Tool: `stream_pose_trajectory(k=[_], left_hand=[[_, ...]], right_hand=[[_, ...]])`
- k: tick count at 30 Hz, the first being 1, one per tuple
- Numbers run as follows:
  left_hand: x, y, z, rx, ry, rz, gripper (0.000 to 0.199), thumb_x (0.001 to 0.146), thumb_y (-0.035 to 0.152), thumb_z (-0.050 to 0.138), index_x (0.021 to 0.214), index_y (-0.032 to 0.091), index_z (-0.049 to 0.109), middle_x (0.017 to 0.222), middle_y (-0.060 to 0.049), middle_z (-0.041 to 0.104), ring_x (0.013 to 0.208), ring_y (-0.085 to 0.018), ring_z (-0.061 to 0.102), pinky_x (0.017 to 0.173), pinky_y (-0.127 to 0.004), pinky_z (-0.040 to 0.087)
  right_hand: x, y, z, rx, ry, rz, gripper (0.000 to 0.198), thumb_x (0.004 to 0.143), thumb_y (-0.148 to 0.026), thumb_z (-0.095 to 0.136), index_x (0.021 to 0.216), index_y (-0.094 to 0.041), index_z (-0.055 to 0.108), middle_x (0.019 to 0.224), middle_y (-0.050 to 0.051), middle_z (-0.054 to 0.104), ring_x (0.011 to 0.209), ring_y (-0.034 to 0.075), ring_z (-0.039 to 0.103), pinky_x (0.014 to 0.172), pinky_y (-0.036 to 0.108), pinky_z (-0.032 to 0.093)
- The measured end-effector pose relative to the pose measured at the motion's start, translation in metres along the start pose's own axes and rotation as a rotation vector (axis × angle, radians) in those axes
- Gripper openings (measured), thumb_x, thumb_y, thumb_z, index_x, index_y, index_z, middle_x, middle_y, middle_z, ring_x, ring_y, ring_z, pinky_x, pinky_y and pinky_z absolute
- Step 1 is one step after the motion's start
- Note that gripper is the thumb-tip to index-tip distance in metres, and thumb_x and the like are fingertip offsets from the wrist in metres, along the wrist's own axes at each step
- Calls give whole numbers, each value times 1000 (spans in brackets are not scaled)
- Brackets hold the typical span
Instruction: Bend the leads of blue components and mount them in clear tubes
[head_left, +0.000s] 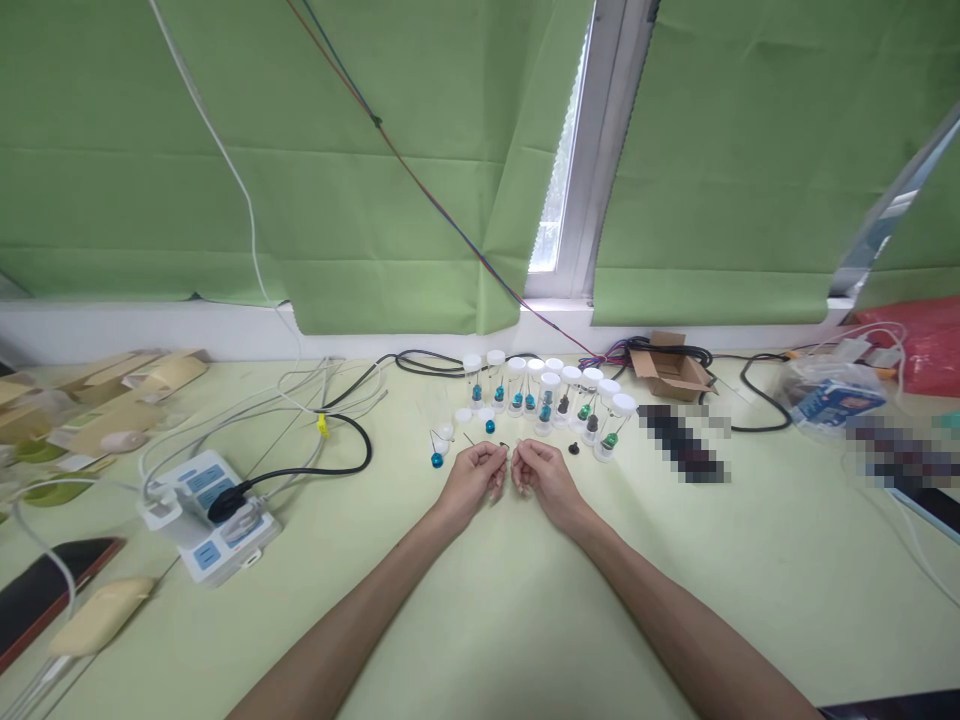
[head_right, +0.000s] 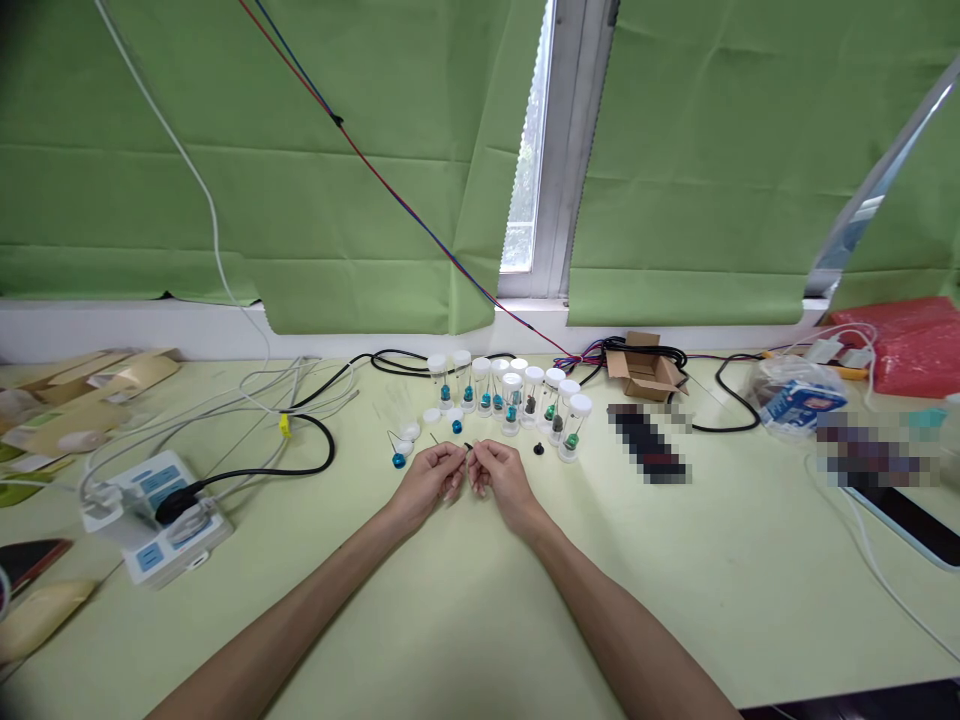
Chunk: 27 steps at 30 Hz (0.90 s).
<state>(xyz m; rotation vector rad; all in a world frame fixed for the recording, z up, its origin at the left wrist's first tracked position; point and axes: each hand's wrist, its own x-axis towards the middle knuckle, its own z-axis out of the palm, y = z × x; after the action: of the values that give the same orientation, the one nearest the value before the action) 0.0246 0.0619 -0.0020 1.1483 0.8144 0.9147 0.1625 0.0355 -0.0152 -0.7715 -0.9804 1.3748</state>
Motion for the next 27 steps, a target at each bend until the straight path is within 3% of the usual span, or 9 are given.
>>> stream_pose_trajectory(k=[27], left_hand=[[1, -1, 0, 36, -15, 18, 29, 76, 41, 68, 68, 15, 57, 47, 5, 51, 36, -7, 42, 39, -20, 30]], right_hand=[[0, 0, 1, -28, -16, 18, 35, 84, -46, 62, 66, -15, 59, 49, -2, 54, 41, 8, 46, 41, 20, 33]])
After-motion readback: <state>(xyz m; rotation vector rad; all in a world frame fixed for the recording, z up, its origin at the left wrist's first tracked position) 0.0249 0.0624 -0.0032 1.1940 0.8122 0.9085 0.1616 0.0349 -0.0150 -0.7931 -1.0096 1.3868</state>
